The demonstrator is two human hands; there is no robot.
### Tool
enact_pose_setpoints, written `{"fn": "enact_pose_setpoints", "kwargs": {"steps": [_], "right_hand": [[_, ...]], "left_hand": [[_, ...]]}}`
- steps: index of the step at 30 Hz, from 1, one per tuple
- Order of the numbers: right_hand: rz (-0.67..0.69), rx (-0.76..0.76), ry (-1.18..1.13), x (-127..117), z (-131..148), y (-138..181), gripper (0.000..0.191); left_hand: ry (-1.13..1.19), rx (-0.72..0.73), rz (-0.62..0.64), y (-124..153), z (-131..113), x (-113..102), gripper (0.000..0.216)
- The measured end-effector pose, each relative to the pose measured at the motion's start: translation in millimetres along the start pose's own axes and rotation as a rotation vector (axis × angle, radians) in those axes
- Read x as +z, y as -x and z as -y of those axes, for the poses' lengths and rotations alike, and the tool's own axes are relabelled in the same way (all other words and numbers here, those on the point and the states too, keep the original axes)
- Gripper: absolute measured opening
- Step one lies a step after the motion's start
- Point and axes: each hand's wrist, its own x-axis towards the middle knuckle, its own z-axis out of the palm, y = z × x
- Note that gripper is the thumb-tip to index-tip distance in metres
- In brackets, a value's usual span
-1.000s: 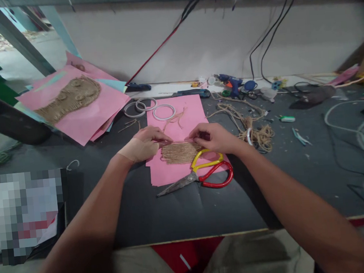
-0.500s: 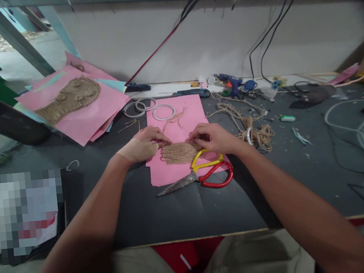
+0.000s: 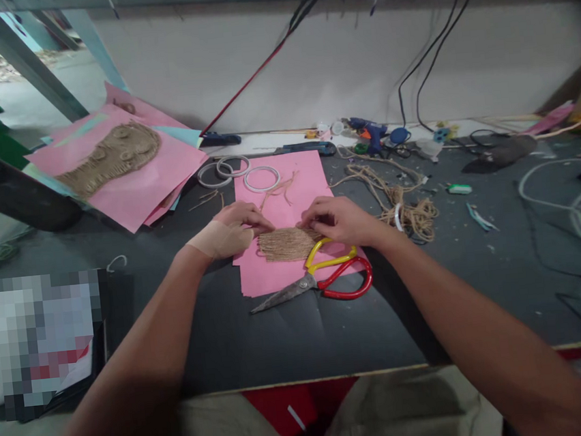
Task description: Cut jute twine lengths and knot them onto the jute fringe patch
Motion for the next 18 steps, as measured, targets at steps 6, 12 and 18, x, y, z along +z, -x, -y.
{"fn": "enact_pose_setpoints", "kwargs": {"steps": [6, 12, 18], "right_hand": [[0.005, 0.004, 0.002, -0.5, 1.2, 0.1, 0.029], [0.008, 0.005, 0.013, -0.3, 1.4, -0.1, 0.03], [0.009, -0.003, 0.018, 0.0, 0.4, 0.3, 0.028]], "left_hand": [[-0.009, -0.015, 0.02, -0.4, -2.2, -0.8, 0.029], [-0.005, 0.009, 0.016, -0.5, -0.3, -0.7, 0.027], [-0.013, 0.008, 0.01, -0.3, -0.5, -0.1, 0.026]]}}
